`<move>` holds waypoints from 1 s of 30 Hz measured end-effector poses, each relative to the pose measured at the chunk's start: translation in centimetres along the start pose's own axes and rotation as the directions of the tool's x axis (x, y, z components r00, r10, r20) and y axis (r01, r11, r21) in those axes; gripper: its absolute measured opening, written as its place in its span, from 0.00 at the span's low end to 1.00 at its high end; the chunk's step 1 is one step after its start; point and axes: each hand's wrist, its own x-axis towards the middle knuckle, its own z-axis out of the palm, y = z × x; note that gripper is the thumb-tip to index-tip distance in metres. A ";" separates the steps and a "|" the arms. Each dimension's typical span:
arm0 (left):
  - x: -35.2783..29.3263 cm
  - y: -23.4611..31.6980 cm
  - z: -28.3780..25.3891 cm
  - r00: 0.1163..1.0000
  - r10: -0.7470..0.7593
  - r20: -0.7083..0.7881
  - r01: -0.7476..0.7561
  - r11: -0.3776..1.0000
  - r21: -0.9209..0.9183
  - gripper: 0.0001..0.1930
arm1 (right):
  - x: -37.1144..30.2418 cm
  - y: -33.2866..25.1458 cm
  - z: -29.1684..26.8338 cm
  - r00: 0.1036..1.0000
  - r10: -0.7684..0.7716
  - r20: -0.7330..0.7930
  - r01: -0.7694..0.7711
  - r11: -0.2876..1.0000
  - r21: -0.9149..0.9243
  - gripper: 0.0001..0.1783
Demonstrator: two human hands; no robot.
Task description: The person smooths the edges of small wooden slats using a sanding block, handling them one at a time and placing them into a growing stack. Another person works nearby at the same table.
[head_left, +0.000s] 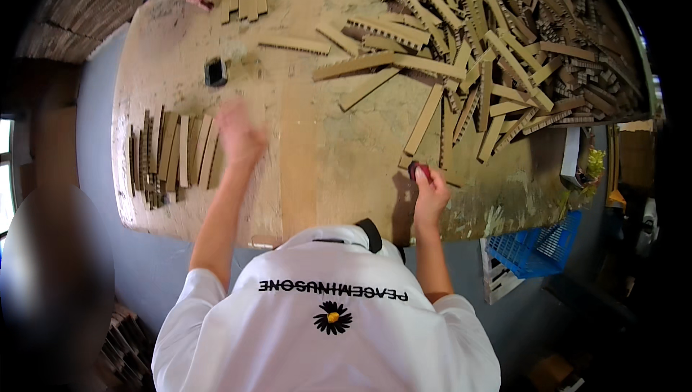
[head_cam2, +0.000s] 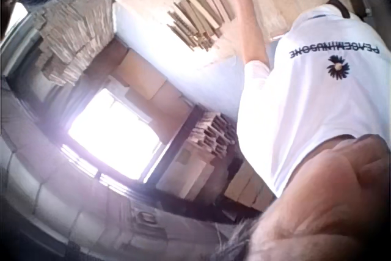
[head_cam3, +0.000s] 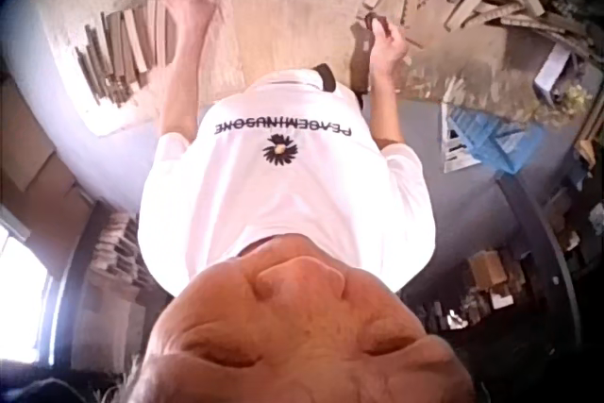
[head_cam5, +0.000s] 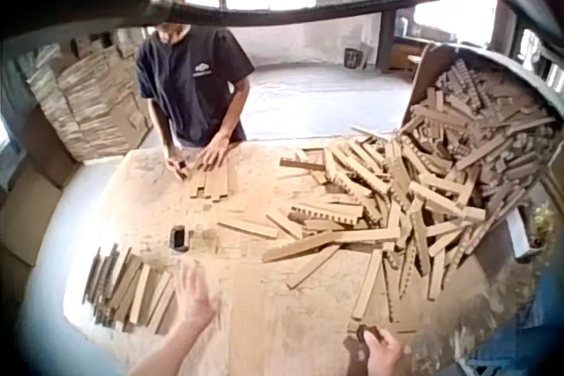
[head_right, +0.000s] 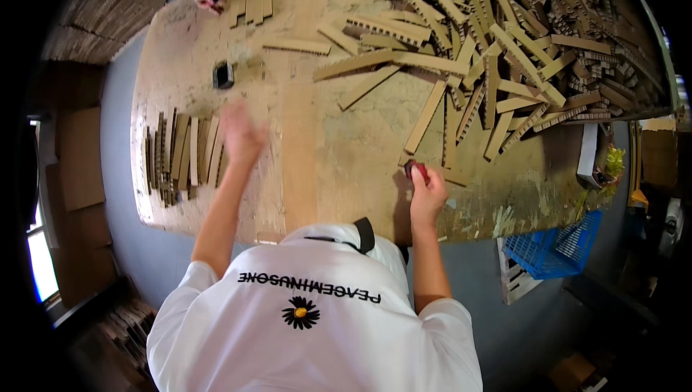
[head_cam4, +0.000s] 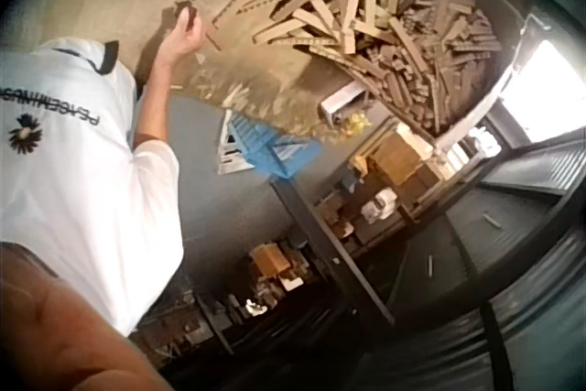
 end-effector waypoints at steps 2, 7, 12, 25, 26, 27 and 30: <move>6.3 9.5 0.1 0.972 0.209 0.107 -0.189 0.967 -0.171 0.39 | -0.8 -0.8 -0.7 1.000 0.010 0.014 -0.010 1.000 0.009 0.10; 14.5 17.2 8.8 0.940 0.214 0.264 -0.243 0.967 0.080 0.22 | -1.8 0.6 -2.3 0.999 0.037 0.033 -0.043 0.981 0.188 0.08; 12.2 19.2 8.6 0.883 0.266 0.386 -0.234 0.964 -0.129 0.17 | -3.0 1.8 -4.6 0.987 0.123 -0.103 -0.096 0.968 0.234 0.06; 3.7 19.8 5.3 0.813 0.477 0.335 -0.450 0.879 -0.160 0.34 | 1.0 -2.5 -0.9 1.000 -0.019 0.021 0.016 0.991 0.131 0.08; 2.4 18.3 4.1 0.804 0.510 0.306 -0.482 0.860 -0.168 0.33 | 0.9 -2.6 -0.5 0.999 -0.040 0.032 0.037 0.996 0.084 0.08; 0.6 16.7 3.0 0.800 0.532 0.278 -0.502 0.847 -0.175 0.33 | 0.9 -2.7 0.0 0.997 -0.059 0.049 0.054 0.994 0.097 0.08; -2.3 14.0 1.4 0.819 0.511 0.262 -0.468 0.858 -0.212 0.31 | 0.8 -3.3 2.1 0.984 -0.129 0.120 0.112 0.985 0.133 0.07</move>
